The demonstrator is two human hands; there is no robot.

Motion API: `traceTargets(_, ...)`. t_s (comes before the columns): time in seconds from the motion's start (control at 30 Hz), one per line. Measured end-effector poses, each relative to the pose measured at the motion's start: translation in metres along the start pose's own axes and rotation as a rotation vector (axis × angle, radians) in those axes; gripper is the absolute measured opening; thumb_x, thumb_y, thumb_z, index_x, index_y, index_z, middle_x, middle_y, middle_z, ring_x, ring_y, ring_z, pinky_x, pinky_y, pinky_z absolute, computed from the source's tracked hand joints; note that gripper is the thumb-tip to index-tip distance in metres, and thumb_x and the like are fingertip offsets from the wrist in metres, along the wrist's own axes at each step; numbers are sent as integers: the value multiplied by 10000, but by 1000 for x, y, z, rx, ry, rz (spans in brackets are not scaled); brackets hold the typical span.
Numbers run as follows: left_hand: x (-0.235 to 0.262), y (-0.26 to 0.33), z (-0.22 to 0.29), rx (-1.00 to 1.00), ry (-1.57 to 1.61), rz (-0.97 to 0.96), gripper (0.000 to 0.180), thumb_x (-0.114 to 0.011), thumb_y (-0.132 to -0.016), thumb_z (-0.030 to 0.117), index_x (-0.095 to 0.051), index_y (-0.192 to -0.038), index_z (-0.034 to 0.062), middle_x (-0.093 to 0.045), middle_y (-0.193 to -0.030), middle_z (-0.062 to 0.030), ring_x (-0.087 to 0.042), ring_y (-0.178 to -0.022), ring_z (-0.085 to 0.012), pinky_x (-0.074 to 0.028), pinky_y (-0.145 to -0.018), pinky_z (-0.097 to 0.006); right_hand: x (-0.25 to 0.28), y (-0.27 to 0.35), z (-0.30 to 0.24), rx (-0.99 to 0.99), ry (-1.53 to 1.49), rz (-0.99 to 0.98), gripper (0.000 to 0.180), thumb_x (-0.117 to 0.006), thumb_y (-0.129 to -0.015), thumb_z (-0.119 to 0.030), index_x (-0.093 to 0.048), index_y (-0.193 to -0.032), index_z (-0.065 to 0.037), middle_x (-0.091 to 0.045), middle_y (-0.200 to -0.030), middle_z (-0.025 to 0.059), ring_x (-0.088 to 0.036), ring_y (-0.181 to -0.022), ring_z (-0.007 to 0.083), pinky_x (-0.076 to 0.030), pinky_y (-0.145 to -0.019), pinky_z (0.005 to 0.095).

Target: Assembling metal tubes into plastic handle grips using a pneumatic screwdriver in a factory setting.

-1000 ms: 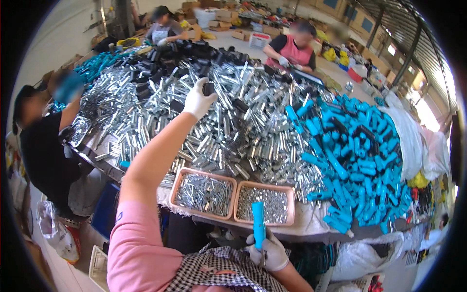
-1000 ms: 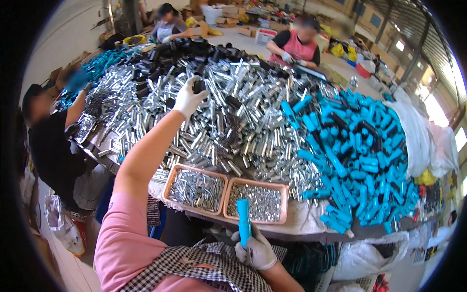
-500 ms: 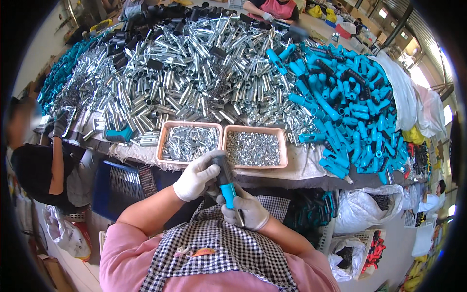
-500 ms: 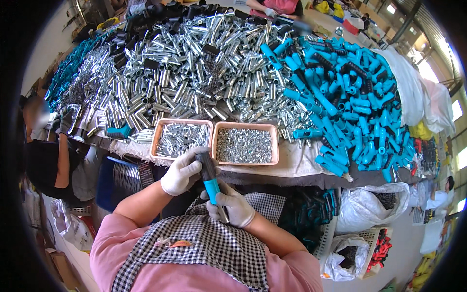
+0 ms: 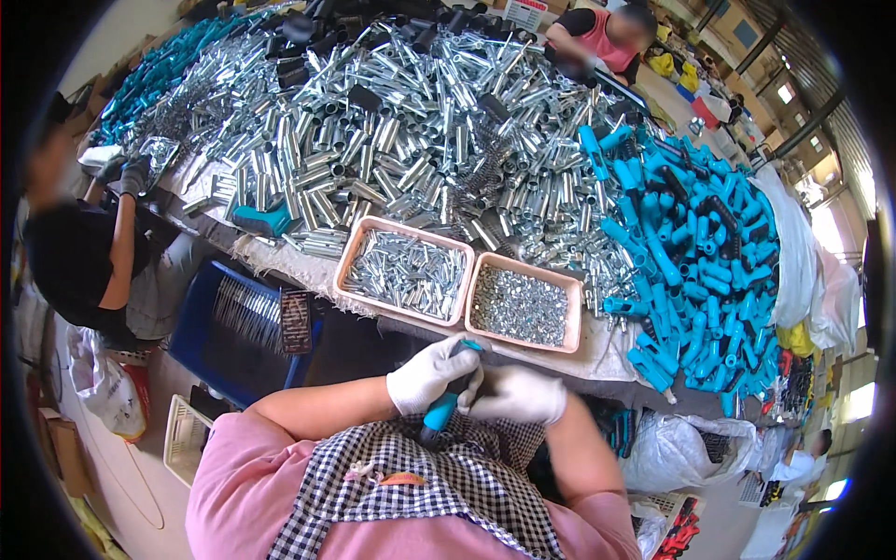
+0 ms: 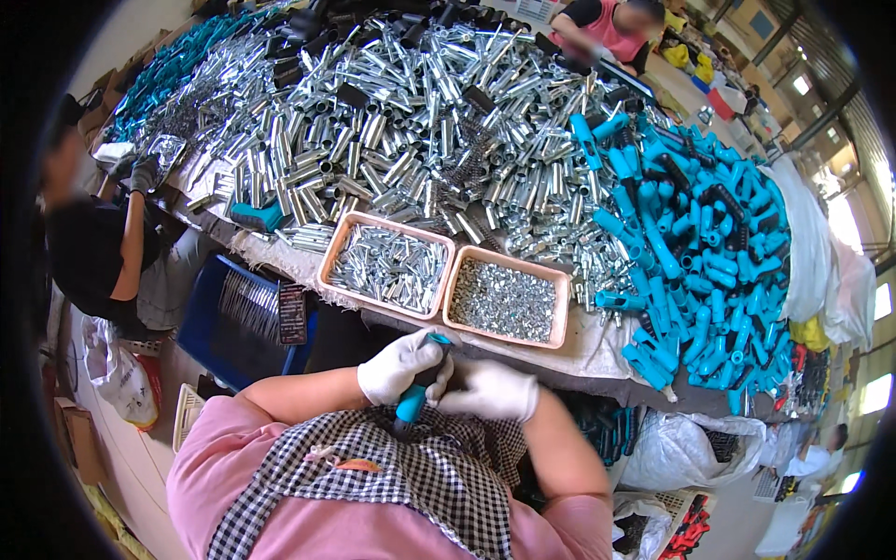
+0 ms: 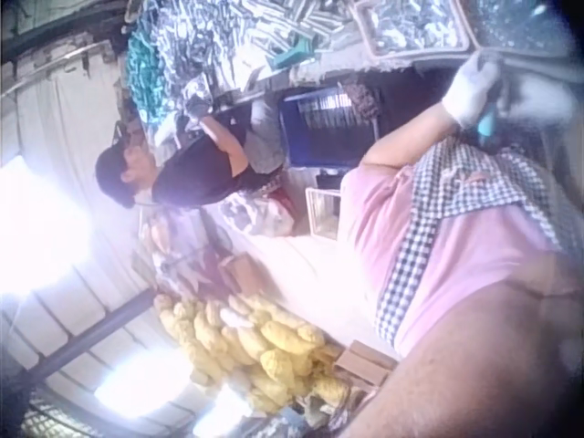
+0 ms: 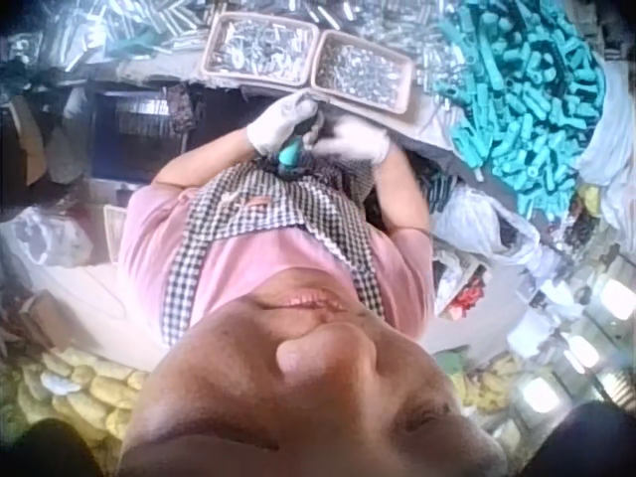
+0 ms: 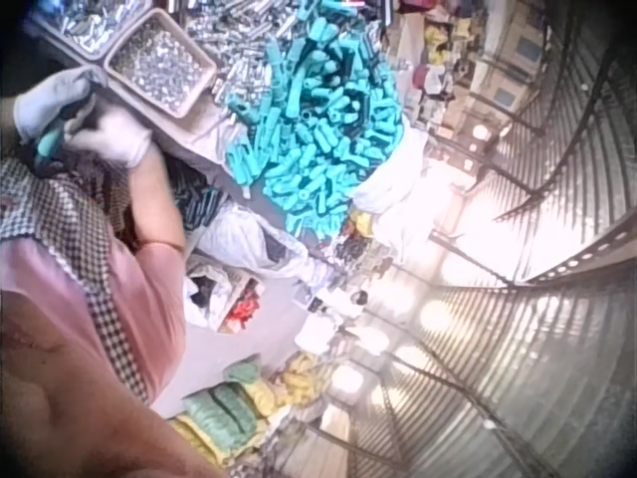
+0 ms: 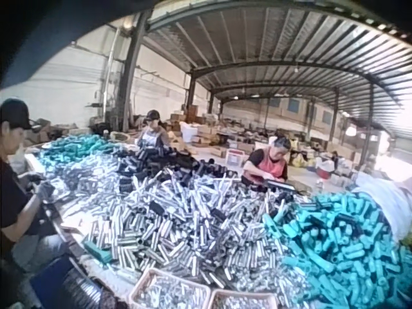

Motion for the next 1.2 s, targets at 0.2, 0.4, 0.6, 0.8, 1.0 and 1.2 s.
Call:
traceTargets(0.2, 15, 18, -50, 179, 138, -57, 513, -617, -929, 445, -435, -1188, 42, -549, -782, -59, -557, -596, -136, -523, -561, -279, 193, -55, -32, -130, 620, 710, 404, -620, -841, -292, -656, -1149, -33, -706, -963, 164, -683, -894, 308, -522, -792, 367)
traceTargets(0.4, 28, 16, -38, 219, 15, 16, 331, -631, -939, 206, -458, -1157, 28, -548, -729, -72, -550, -560, -146, -518, -542, -296, 231, -147, 37, -567, 885, 461, 453, -591, -803, -440, -726, -1037, -77, -682, -1080, 205, -653, -1003, 361, -497, -919, 413)
traceTargets(0.6, 46, 18, 6, 145, -165, 236, 184, -663, -876, 75, -507, -969, 43, -560, -674, -30, -566, -531, -130, -476, -489, -274, 240, -112, 8, -482, 831, 630, 462, -593, -808, -449, -726, -1005, -54, -684, -1047, 214, -659, -973, 367, -510, -889, 413)
traceTargets(0.8, 43, 0, 25, 158, -537, 238, 297, -715, -817, 82, -515, -1029, 23, -572, -655, -16, -536, -503, -92, -430, -453, -245, 286, 1, 30, -375, 595, 1157, 602, -684, -824, -499, -653, -1074, 48, -673, -981, 290, -656, -957, 415, -498, -846, 448)
traceTargets(1.0, 36, 2, 20, 78, -850, 285, 333, -762, -750, 177, -562, -952, 2, -625, -708, -65, -611, -612, -144, -511, -609, -293, 221, 32, 14, 100, -200, 1183, 223, -608, -937, -191, -562, -1061, -12, -618, -744, 57, -579, -542, 128, -476, -480, 264)
traceTargets(1.2, 10, -3, 27, -122, -1395, 224, 426, -796, -721, 305, -605, -968, 16, -675, -765, -189, -692, -736, -333, -536, -677, -403, 56, 41, -55, 418, 311, 848, 142, -646, -867, -118, -550, -923, -30, -580, -851, 140, -597, -821, 317, -482, -753, 396)
Point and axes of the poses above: each hand's wrist, its own y-axis away from the middle knuckle, its own x-axis out of the back of the hand, z = x × y, the point moved 9 cm from there along -y, towards the middle knuckle
